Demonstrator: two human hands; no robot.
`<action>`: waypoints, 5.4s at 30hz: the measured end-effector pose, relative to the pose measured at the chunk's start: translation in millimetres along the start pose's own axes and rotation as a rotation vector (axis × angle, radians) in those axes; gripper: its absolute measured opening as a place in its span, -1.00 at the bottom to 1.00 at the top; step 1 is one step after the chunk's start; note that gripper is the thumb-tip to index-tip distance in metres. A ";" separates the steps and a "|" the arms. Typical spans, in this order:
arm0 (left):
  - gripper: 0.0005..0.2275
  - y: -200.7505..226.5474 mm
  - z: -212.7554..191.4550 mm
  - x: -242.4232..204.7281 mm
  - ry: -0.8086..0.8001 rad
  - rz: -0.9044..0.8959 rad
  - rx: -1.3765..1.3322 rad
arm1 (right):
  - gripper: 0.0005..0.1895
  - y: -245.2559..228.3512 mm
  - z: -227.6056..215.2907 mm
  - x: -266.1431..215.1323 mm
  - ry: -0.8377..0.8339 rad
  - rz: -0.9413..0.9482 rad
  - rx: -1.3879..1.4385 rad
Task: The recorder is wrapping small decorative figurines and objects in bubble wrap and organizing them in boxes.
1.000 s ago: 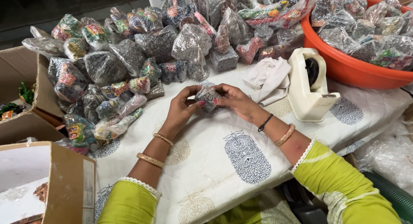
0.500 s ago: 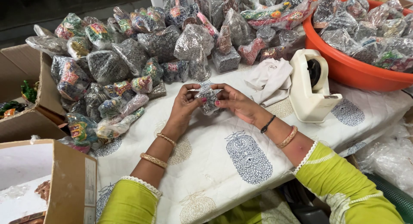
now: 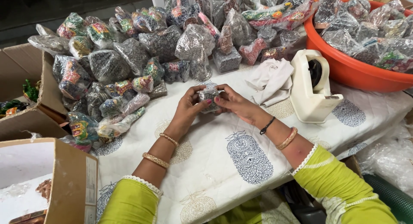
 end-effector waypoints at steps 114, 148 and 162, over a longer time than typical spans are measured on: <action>-0.40 26.7 -75.1 65.7 0.026 0.383 1.618 | -0.36 -11.8 11.5 -8.7 0.039 -0.104 -0.906; -0.83 221.5 32.9 57.1 0.167 1.386 0.995 | -0.77 12.5 -16.1 7.3 0.032 -0.018 -0.843; -0.75 345.8 -142.7 -178.4 -0.265 -0.486 1.918 | -0.72 36.4 -36.3 5.6 0.183 0.103 -1.055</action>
Point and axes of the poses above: each hand's wrist, its own x-axis towards the middle knuckle, its own z-axis out of the palm, y = z × x, the point moved 4 cm from there along x, towards the middle knuckle, and after that the axes turned 4 degrees about z, right-handed, at the moved point
